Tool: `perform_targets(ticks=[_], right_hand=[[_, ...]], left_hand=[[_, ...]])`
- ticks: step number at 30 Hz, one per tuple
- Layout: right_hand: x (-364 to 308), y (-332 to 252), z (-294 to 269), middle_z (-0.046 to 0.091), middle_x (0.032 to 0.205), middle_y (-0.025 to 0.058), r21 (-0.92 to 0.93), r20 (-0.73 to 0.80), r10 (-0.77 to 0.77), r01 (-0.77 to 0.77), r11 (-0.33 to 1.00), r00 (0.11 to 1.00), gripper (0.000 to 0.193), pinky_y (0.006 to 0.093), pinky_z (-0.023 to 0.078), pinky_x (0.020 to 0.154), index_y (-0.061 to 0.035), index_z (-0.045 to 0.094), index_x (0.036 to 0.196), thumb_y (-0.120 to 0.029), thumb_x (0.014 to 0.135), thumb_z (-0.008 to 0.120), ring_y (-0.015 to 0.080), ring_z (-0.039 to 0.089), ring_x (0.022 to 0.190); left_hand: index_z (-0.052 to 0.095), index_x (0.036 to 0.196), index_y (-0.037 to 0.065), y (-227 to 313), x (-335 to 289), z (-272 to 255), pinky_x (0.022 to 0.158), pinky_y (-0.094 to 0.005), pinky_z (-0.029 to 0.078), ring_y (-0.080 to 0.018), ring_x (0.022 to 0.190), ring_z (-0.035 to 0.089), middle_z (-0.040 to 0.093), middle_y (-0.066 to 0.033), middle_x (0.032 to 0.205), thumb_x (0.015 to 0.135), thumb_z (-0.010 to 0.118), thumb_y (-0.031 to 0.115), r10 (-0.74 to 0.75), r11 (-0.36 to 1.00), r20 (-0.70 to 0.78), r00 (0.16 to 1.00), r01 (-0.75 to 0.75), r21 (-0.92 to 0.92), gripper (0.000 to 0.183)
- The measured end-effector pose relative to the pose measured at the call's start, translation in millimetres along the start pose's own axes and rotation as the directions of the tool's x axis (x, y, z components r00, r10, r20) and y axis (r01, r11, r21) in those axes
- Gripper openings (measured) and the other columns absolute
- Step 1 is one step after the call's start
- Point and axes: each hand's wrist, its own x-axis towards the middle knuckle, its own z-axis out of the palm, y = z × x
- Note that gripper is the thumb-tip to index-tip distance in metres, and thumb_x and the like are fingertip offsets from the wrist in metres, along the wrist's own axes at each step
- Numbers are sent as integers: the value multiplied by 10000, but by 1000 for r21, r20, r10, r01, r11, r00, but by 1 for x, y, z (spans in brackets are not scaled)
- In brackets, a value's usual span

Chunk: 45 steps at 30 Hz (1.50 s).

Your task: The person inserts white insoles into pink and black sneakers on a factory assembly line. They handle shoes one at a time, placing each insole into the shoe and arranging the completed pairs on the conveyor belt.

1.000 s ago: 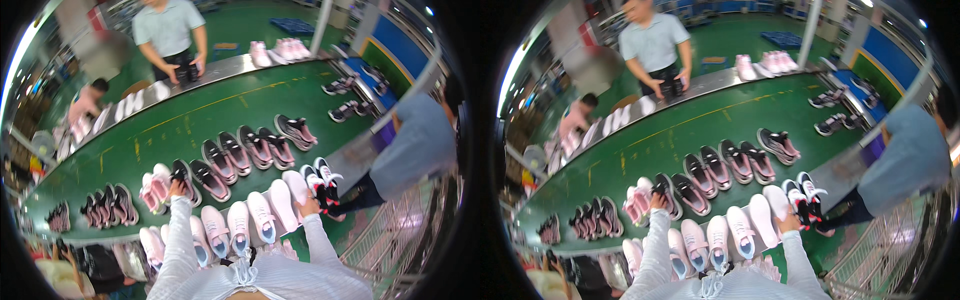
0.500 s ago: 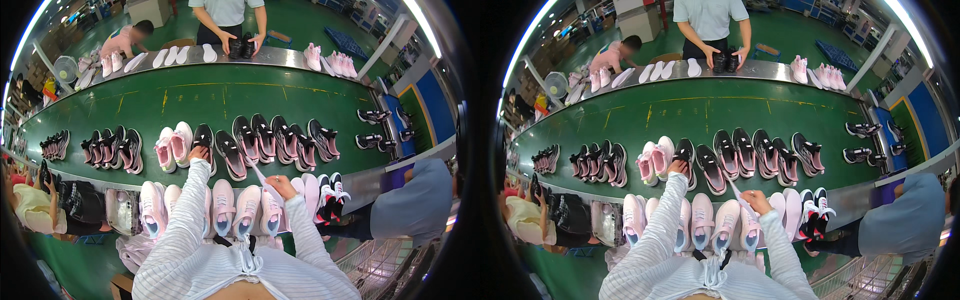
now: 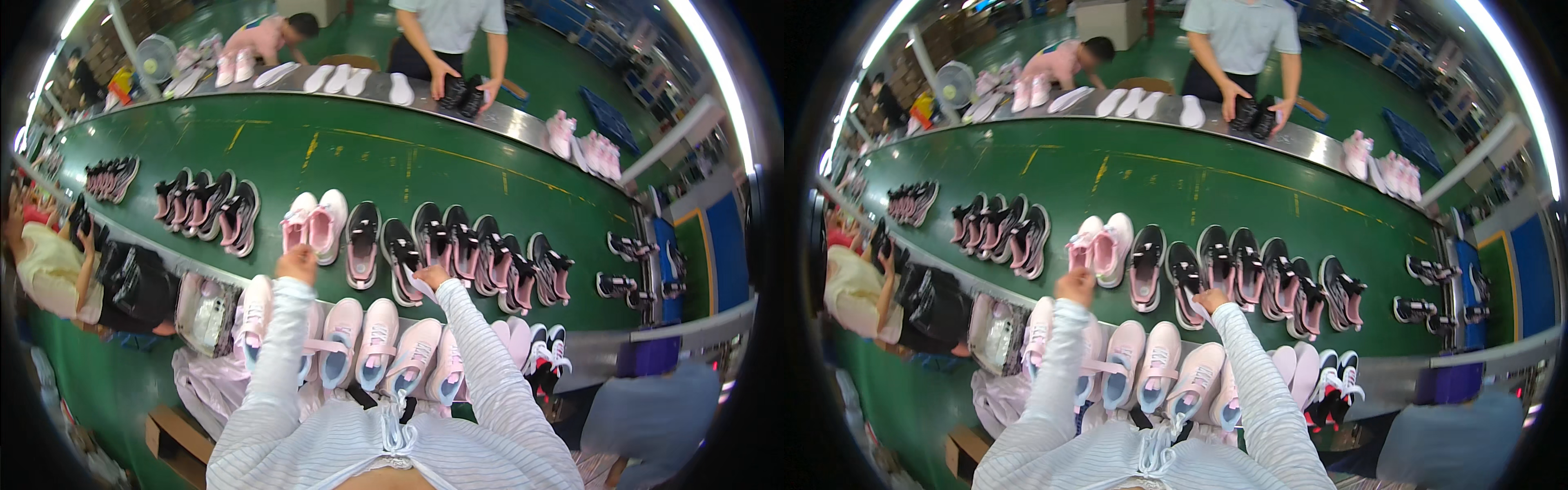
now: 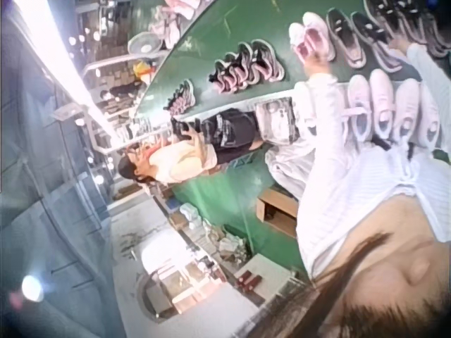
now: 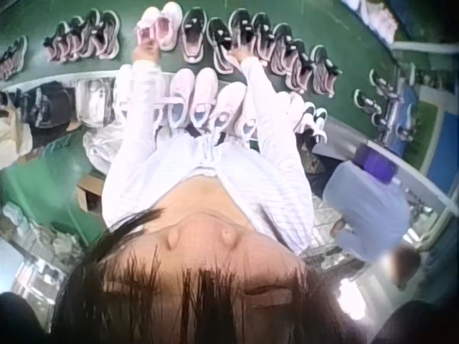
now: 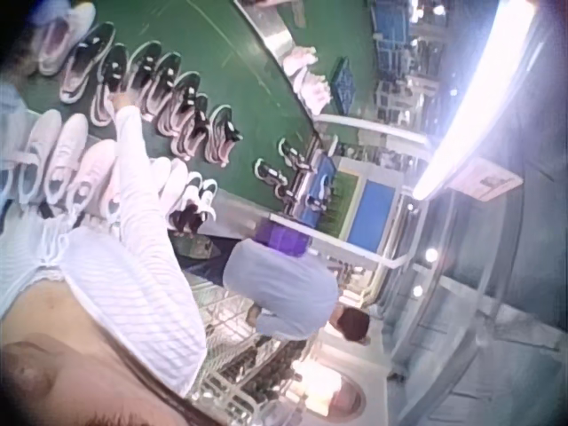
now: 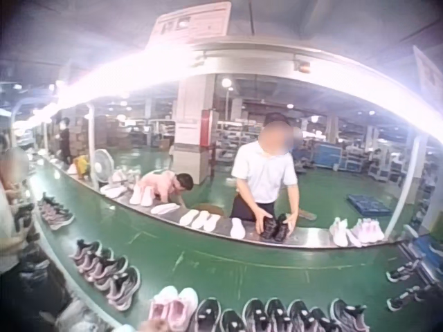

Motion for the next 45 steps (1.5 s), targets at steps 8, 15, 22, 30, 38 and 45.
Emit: perform_targets(ticks=[8, 15, 22, 30, 38, 45], right_hand=[[33, -97, 0, 583, 741, 176, 31, -232, 614, -625, 780, 755, 165, 370, 472, 607, -29, 594, 694, -93, 732, 447, 299, 580, 690], [58, -68, 7, 437, 1136, 133, -53, -227, 487, -510, 858, 843, 378, 316, 386, 840, -91, 421, 1136, -117, 760, 420, 247, 456, 1008], [49, -85, -9, 435, 1129, 147, 79, -286, 460, -458, 885, 840, 376, 336, 372, 848, -96, 427, 1116, -130, 742, 447, 278, 432, 1022], [75, -75, 27, 460, 1087, 167, 38, -72, 523, -521, 852, 849, 336, 337, 342, 850, -56, 479, 1051, -171, 736, 468, 294, 389, 1053], [64, -72, 17, 460, 1075, 176, 65, -165, 514, -511, 857, 842, 298, 347, 342, 843, -41, 502, 1012, -158, 740, 463, 321, 397, 1025], [61, -70, 22, 460, 1064, 184, 100, -156, 500, -490, 866, 852, 270, 355, 342, 837, -27, 521, 978, -146, 744, 459, 345, 404, 1000]], left_hand=[[557, 712, 37, -211, -69, -207, 570, -341, 422, -267, 588, 546, 556, -143, 631, 664, 519, 150, -263, 849, -465, 845, 431, 304, 129], [517, 713, 4, -187, -98, -210, 588, -404, 403, -359, 635, 506, 525, -186, 650, 706, 496, 196, -355, 677, -351, 867, 497, 543, 193], [492, 1022, 22, -11, -77, -18, 816, -300, 376, -208, 920, 500, 537, -108, 975, 778, 466, 192, 48, 598, 304, 952, 216, -772, 299], [330, 1150, 46, 28, -31, 192, 872, -347, 333, -330, 1004, 420, 438, -206, 1085, 690, 537, 132, 392, 902, 429, 814, -249, -351, 512], [362, 1156, 183, 43, -5, 175, 753, -397, 403, -353, 833, 524, 546, -206, 899, 759, 468, 353, 159, 978, 650, 743, -209, 0, 445], [313, 1191, 172, 39, -7, 175, 793, -366, 391, -337, 891, 509, 526, -197, 970, 757, 488, 335, 101, 994, 680, 726, -94, -47, 496]])
